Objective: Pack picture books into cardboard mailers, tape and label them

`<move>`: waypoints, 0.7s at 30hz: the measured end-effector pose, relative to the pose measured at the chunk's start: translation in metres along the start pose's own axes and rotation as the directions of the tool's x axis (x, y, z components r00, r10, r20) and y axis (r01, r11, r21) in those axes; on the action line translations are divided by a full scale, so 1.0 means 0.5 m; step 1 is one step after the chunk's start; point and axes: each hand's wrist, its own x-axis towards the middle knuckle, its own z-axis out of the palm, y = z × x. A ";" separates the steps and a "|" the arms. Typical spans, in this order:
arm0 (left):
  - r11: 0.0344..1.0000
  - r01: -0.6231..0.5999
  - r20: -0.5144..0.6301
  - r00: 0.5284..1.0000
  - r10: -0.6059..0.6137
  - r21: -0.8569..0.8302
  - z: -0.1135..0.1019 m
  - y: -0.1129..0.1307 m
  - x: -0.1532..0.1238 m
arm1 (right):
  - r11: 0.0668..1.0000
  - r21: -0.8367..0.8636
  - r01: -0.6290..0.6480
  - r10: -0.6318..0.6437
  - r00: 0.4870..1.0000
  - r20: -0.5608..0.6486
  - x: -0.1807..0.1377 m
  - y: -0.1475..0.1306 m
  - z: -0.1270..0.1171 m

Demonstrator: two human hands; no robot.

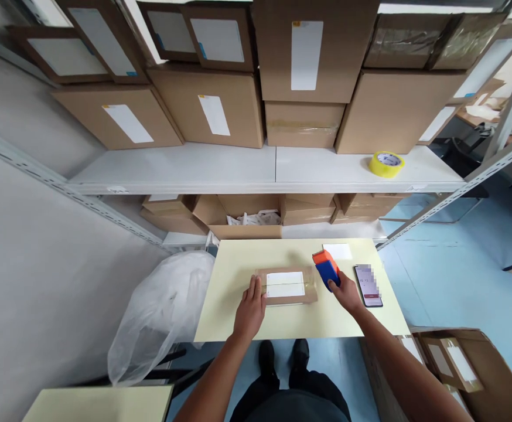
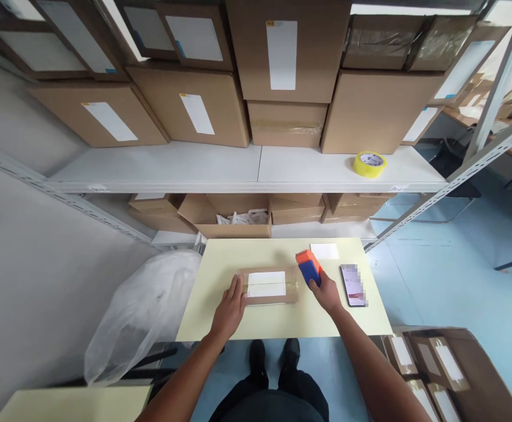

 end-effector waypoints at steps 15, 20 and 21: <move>0.791 0.267 0.074 0.959 -0.273 -0.550 -0.041 0.020 0.010 | 0.923 0.128 0.362 -0.360 0.704 0.611 0.061 -0.236 -0.057; 0.677 0.328 -0.013 0.895 -0.446 -0.659 -0.102 0.073 0.021 | 0.915 0.079 0.395 -0.353 0.691 0.631 0.066 -0.252 -0.059; 0.600 0.368 0.054 0.878 -0.475 -0.710 -0.111 0.085 0.024 | 0.910 0.072 0.407 -0.357 0.686 0.635 0.062 -0.255 -0.061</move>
